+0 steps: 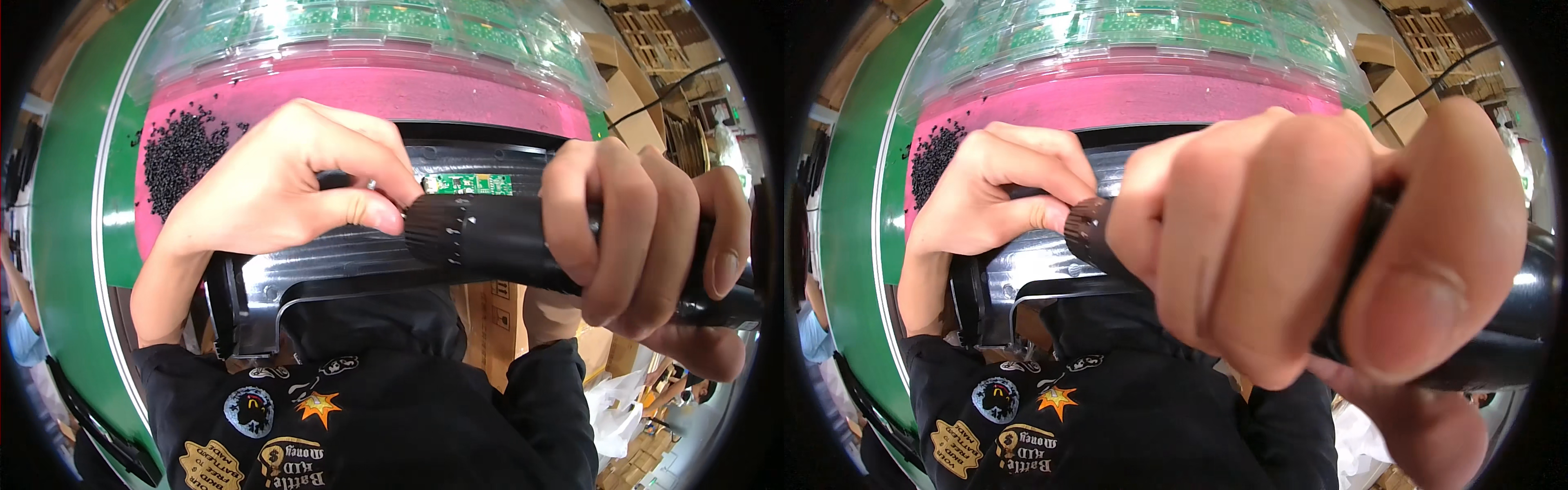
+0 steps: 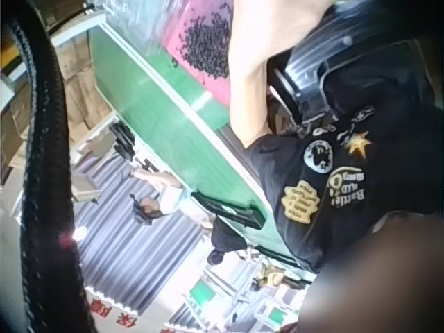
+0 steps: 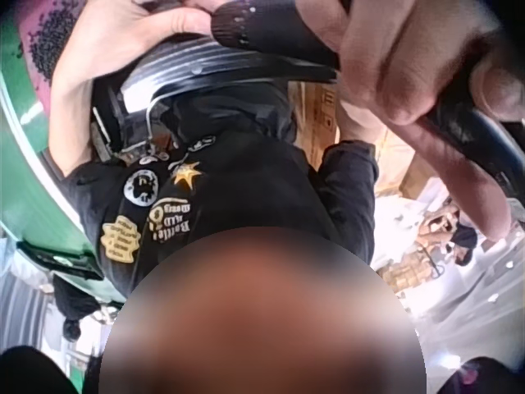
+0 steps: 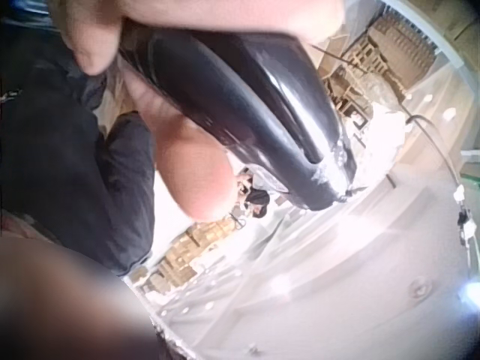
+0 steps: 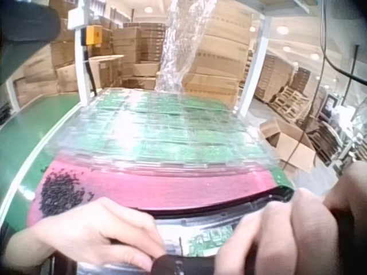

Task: Mounting a circuit board into a black plastic component housing using an electric screwdriver.

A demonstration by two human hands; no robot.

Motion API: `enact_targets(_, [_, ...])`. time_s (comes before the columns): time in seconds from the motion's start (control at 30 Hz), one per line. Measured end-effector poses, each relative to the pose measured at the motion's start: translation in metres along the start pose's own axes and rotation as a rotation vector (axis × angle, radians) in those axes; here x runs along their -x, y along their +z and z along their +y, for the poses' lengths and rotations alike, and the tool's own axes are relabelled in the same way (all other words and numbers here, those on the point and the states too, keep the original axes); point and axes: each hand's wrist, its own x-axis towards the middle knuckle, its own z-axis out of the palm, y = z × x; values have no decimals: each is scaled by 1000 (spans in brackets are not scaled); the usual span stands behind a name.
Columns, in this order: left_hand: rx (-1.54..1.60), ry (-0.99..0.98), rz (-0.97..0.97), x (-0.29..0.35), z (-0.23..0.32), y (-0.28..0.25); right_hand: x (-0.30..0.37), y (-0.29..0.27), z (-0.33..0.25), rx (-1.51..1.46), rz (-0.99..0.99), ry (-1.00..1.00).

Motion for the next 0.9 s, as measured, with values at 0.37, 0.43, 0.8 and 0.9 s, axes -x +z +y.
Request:
enact_targets(0.37, [-336, 94, 351, -2, 15, -5, 21, -8, -14, 117, 214, -131])
enact_targets(0.43, [-466, 87, 266, -5, 15, 4, 21, -23, -27, 192, 221, -8])
enact_targets(0.8, [-772, -7, -207, -26, 28, 38, 31, -40, -15, 355, 422, 58])
enact_targets(0.9, [-695, -4, -273, -33, 17, 41, 32, -41, -15, 372, 444, 70])
